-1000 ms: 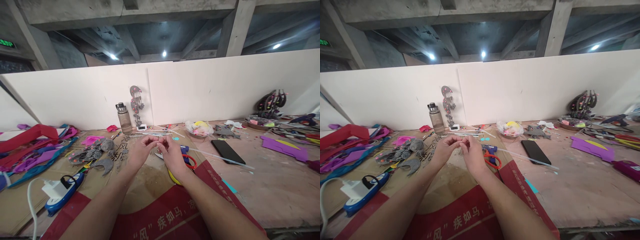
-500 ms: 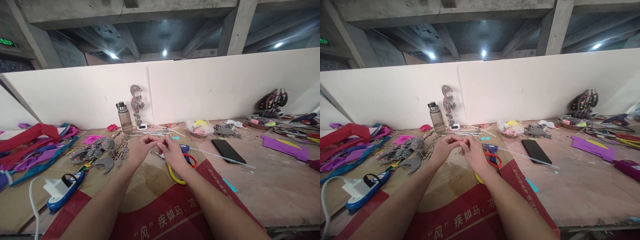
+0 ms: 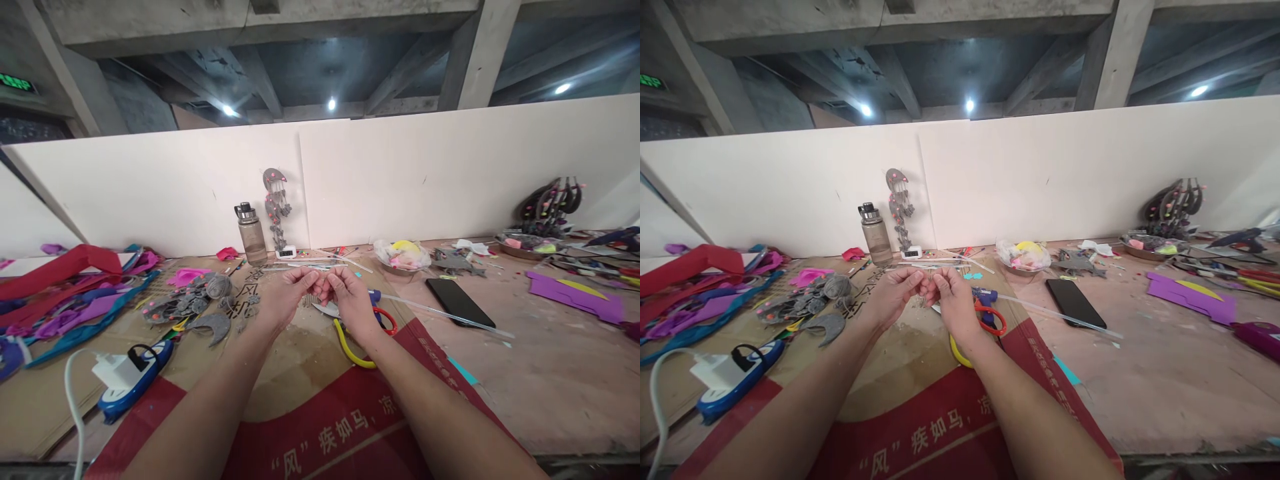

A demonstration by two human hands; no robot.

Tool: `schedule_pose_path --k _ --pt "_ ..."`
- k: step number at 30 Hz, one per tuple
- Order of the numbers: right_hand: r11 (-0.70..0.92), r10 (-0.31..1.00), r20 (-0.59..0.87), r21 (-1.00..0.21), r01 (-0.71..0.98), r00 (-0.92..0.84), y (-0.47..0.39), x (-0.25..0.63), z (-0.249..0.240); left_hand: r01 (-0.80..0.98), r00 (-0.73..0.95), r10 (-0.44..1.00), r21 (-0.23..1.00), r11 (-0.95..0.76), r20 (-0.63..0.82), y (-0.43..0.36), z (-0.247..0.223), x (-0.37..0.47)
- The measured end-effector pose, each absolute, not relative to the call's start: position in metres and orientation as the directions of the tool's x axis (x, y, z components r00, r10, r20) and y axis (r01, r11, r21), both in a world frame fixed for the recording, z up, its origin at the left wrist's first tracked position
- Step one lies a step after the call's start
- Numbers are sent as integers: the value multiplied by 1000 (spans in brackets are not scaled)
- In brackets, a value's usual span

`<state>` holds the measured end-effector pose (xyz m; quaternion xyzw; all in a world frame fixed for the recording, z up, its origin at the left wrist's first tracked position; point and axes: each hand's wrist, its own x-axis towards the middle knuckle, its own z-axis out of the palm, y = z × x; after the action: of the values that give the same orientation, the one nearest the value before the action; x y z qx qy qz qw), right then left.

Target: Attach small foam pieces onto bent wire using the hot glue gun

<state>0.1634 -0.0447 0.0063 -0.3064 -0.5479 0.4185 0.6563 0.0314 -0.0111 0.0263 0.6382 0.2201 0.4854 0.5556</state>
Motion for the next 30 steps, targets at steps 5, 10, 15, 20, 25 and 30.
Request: schedule_pose_path --k 5,10,15,20,25,30 --pt "493 870 487 -862 -118 79 -42 165 1 -155 394 820 909 -386 415 -13 24 32" --pt "496 869 490 -859 -130 77 -40 163 -2 -128 422 800 902 -413 426 -15 26 31" --pt "508 861 502 -855 -106 77 -39 163 -4 -79 396 799 883 -462 453 -15 26 29" --pt "552 823 562 -826 110 88 -40 167 -5 -17 386 807 878 -478 447 -11 24 28" --pt "567 803 590 -800 198 84 -40 169 -5 38 386 809 869 -494 443 -12 24 28" --pt "554 803 591 -788 268 77 -39 171 -5 126 424 782 826 -550 456 -11 26 26"
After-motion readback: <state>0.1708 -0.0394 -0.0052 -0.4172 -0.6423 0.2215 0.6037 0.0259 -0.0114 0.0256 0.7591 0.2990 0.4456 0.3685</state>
